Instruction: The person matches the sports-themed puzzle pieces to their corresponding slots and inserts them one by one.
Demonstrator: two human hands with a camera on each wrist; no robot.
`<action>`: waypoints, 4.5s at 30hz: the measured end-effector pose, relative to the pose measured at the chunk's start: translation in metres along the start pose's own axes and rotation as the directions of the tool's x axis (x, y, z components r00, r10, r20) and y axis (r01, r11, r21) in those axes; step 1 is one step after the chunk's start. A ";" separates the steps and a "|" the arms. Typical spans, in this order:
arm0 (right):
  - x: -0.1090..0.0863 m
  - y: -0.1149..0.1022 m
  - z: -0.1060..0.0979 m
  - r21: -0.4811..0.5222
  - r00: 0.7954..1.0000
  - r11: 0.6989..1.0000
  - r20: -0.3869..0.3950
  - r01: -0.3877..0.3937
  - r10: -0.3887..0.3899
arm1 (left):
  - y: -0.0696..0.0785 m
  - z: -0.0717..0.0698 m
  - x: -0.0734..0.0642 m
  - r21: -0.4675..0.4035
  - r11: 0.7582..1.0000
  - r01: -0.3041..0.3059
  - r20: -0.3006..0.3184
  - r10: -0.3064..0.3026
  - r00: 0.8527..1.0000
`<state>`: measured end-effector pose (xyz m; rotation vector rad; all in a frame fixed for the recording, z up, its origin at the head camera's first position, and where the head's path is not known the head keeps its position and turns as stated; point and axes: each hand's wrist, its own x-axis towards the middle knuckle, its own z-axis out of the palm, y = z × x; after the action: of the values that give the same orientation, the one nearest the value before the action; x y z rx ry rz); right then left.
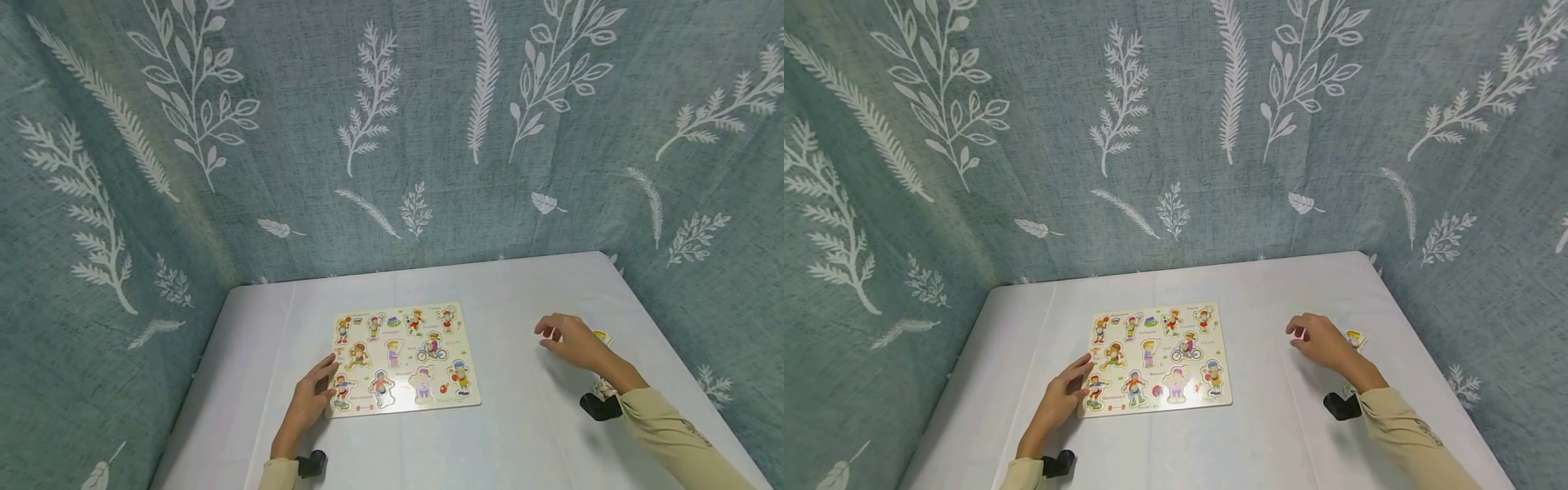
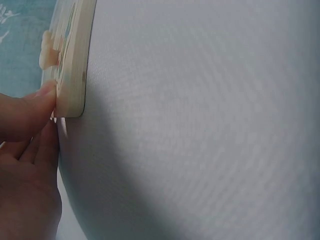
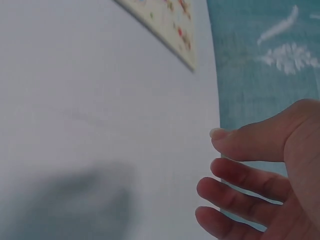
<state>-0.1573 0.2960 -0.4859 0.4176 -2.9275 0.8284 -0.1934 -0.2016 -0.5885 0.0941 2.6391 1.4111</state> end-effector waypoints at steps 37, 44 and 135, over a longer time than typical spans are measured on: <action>-0.033 0.100 -0.015 -0.046 0.919 0.918 0.018 -0.394 0.395 | -0.005 0.000 0.000 -0.021 1.000 -0.001 -0.014 0.001 1.000; -0.032 0.096 -0.016 -0.085 0.912 0.910 0.033 -0.405 0.409 | -0.004 0.000 -0.001 -0.014 1.000 -0.002 -0.019 0.001 1.000; 0.134 -0.133 0.110 0.175 0.964 0.970 0.176 0.169 -0.200 | -0.007 0.001 0.001 -0.017 0.999 -0.027 -0.027 0.027 0.999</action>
<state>-0.2485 0.0973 -0.4932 0.8143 -2.9409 1.0518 -0.1936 -0.2045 -0.5954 0.1096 2.6559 1.4540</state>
